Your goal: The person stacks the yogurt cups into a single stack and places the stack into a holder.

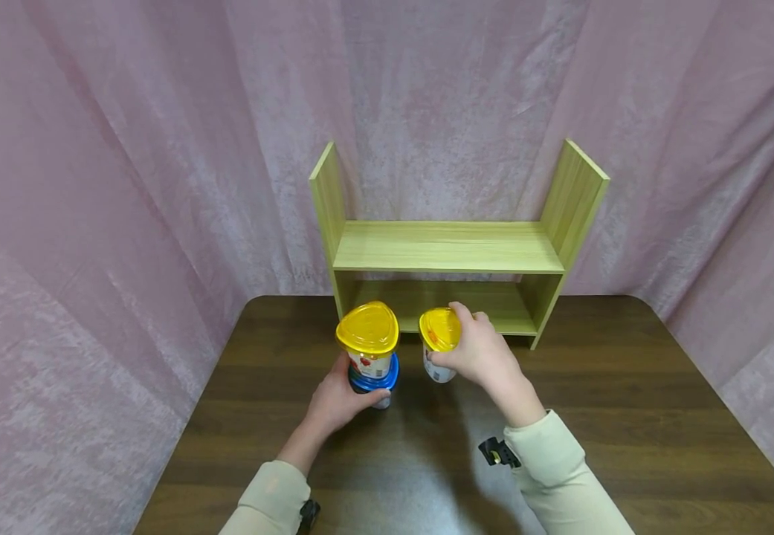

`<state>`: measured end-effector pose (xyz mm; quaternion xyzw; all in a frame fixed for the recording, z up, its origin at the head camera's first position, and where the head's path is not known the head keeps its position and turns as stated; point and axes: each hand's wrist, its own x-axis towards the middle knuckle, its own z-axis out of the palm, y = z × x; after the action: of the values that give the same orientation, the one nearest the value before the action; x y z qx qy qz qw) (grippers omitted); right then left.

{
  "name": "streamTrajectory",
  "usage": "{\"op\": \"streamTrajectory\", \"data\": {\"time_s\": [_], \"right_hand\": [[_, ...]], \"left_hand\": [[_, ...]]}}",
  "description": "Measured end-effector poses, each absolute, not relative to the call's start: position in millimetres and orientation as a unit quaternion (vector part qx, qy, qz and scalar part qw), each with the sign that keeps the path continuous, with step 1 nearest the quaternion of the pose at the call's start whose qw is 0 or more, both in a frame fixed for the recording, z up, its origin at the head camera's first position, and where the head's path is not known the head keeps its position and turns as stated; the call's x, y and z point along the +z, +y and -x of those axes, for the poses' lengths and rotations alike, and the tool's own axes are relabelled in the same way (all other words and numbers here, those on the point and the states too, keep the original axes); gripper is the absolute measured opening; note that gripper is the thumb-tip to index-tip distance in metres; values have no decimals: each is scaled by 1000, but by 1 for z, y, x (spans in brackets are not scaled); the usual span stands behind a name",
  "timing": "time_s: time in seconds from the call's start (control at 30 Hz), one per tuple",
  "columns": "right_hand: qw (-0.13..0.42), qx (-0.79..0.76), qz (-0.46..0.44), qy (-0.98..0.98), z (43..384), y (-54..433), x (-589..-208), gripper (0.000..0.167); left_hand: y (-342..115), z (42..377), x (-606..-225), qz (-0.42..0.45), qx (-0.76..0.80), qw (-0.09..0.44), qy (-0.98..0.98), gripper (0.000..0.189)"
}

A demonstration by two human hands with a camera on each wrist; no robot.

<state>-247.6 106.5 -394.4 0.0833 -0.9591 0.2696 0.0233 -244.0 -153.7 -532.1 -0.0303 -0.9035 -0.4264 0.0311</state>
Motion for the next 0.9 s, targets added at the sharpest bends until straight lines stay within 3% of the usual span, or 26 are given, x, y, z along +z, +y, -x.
{"op": "streamTrajectory", "data": {"time_s": [0.53, 0.9], "right_hand": [[22, 282, -89, -955, 252, 116, -362, 98], [49, 299, -99, -948, 253, 116, -342, 95]], "left_hand": [[-153, 245, -532, 35, -422, 33, -905, 98], [-153, 244, -531, 33, -426, 29, -904, 97]]}}
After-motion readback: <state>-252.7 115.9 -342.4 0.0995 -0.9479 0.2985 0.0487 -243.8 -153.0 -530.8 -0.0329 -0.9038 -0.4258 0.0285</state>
